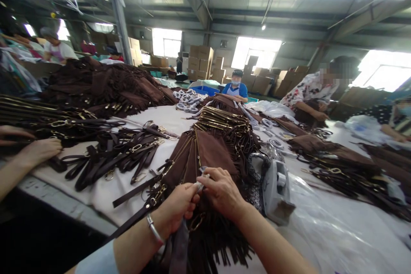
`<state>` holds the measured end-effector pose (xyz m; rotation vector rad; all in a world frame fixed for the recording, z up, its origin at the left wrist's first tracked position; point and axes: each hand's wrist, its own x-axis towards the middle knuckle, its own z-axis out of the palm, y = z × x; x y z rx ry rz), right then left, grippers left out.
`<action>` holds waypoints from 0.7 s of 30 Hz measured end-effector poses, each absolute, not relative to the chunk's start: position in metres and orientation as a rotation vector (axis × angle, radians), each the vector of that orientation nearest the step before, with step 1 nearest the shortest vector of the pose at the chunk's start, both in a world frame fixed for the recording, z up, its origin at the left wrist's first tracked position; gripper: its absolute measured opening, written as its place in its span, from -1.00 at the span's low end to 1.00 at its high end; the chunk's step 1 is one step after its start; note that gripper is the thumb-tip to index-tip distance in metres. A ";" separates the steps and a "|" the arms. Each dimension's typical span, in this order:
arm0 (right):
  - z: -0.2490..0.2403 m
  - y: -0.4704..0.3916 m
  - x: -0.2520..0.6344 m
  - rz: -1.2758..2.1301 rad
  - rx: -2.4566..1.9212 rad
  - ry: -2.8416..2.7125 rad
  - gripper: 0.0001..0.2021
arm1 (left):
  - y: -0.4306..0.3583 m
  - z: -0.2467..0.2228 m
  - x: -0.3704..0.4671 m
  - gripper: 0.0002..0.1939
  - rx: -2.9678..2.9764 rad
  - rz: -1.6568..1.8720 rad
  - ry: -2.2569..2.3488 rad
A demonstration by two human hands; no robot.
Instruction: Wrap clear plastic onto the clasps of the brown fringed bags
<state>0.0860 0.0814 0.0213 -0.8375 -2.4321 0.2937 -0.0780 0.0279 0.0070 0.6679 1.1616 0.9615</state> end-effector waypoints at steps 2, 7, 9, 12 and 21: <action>0.028 0.083 0.082 0.194 -0.772 -2.584 -0.76 | 0.027 0.004 -0.077 -0.67 0.709 0.955 1.159; 0.041 0.092 0.067 0.172 -0.692 -2.751 -0.83 | 0.020 -0.010 -0.076 -0.67 0.907 1.025 1.280; 0.045 0.096 0.064 0.200 -0.683 -2.797 -0.83 | 0.017 -0.016 -0.077 -0.65 1.078 1.087 1.370; 0.048 0.101 0.060 0.277 -0.695 -2.847 -0.85 | 0.018 -0.019 -0.079 -0.66 1.338 1.117 1.486; 0.043 0.064 0.076 0.153 -1.179 -2.381 -0.83 | 0.026 -0.023 -0.076 -0.64 1.213 1.143 1.516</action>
